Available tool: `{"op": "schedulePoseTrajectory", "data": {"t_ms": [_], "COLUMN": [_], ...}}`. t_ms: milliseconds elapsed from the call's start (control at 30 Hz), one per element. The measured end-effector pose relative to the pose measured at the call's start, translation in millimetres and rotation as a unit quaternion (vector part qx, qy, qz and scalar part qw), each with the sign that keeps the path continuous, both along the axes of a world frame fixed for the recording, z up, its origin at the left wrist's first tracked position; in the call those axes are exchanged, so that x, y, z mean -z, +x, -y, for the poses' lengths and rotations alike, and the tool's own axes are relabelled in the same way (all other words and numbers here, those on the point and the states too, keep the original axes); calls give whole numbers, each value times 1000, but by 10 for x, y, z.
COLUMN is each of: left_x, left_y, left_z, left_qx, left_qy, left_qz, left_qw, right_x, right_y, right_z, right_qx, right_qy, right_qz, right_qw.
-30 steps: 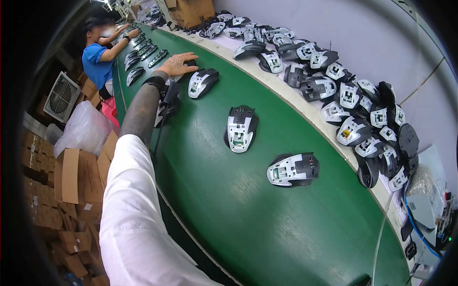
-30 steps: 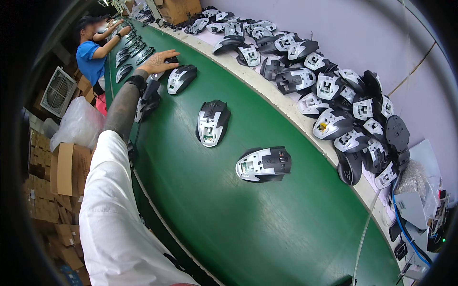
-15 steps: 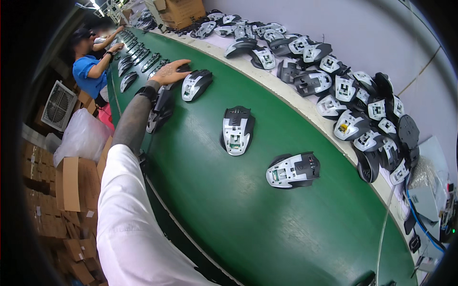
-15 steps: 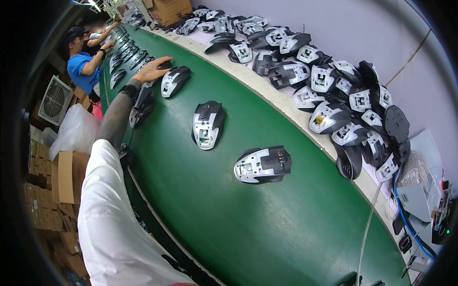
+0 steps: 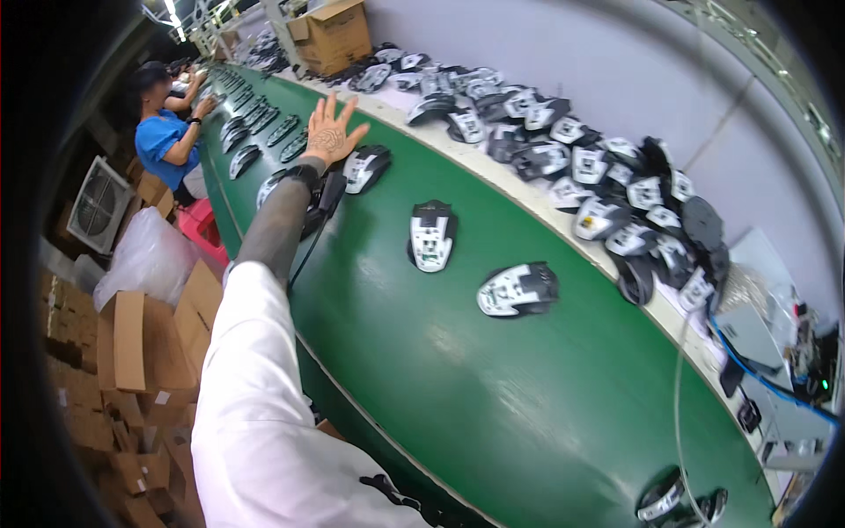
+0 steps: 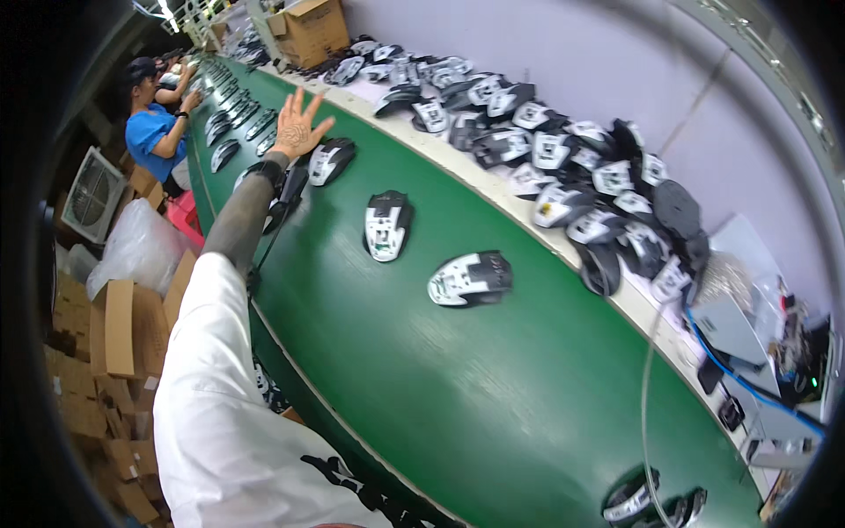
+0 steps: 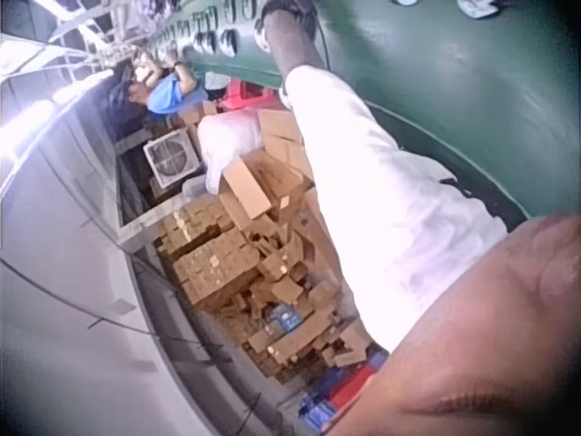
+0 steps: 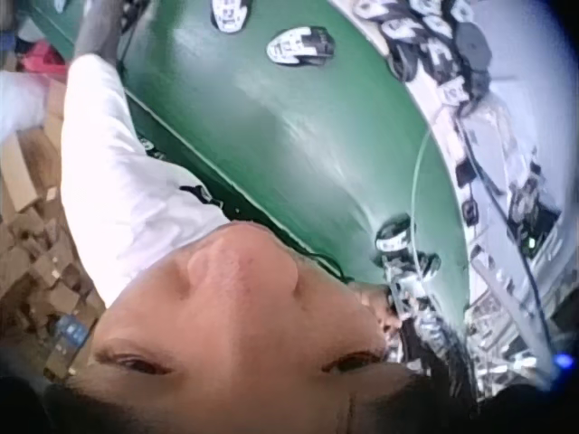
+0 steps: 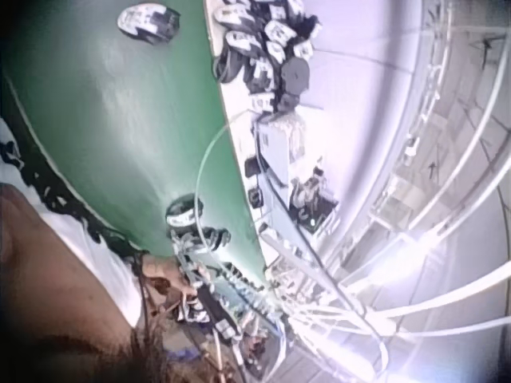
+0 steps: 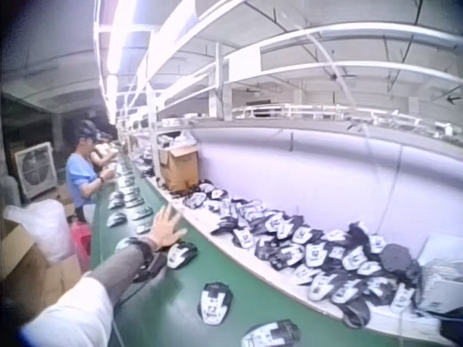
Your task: Assembling computer mouse components using hands and an electric screwdriver on a factory line.
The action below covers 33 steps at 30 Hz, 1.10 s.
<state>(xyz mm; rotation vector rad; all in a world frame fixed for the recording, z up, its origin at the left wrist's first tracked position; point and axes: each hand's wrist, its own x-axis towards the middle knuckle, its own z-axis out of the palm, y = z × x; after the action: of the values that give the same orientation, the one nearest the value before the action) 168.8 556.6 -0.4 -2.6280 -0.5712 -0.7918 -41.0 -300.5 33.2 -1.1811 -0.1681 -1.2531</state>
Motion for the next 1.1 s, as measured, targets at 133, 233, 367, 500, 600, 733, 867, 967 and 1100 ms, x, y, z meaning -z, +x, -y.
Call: {"op": "schedulePoseTrajectory", "data": {"t_ms": [133, 233, 367, 500, 600, 733, 867, 967, 1100], "left_x": [-534, -379, -71, -38, -35, 88, -334, -510, -104], "left_y": [-27, -385, -551, -734, -794, -897, -1355, -1518, -1519], "left_z": [1714, 3046, 3900, 3739, 4095, 4464, 4756, 5167, 5608], "left_qx": [346, 473, 458, 405, 448, 510, 298, 331, 292], "left_qy": [-148, -201, -178, -205, -200, -173, -904, -933, -951], "left_qz": [154, -22, -110, -206, -223, -176, -95, -47, -93], "left_qw": [914, 858, 864, 867, 843, 824, 292, 135, 52], "right_x": [-87, -139, -158, -698, -1002, -1114, -1175, -1187, -1190], "right_y": [-33, -307, -336, -221, -295, -297, -221, -89, 53], "right_z": [-213, -222, -113, -469, -506, -457, -615, -689, -761], "right_qx": [229, -181, -423, -239, -250, -152, -233, -239, -368], "right_qy": [-203, 60, 211, -130, -72, -131, -57, -95, -28], "right_qz": [-99, -2, 36, -176, -224, -153, -134, -84, -64], "right_qw": [947, 982, 880, 946, 939, 968, 962, 963, 927]}}
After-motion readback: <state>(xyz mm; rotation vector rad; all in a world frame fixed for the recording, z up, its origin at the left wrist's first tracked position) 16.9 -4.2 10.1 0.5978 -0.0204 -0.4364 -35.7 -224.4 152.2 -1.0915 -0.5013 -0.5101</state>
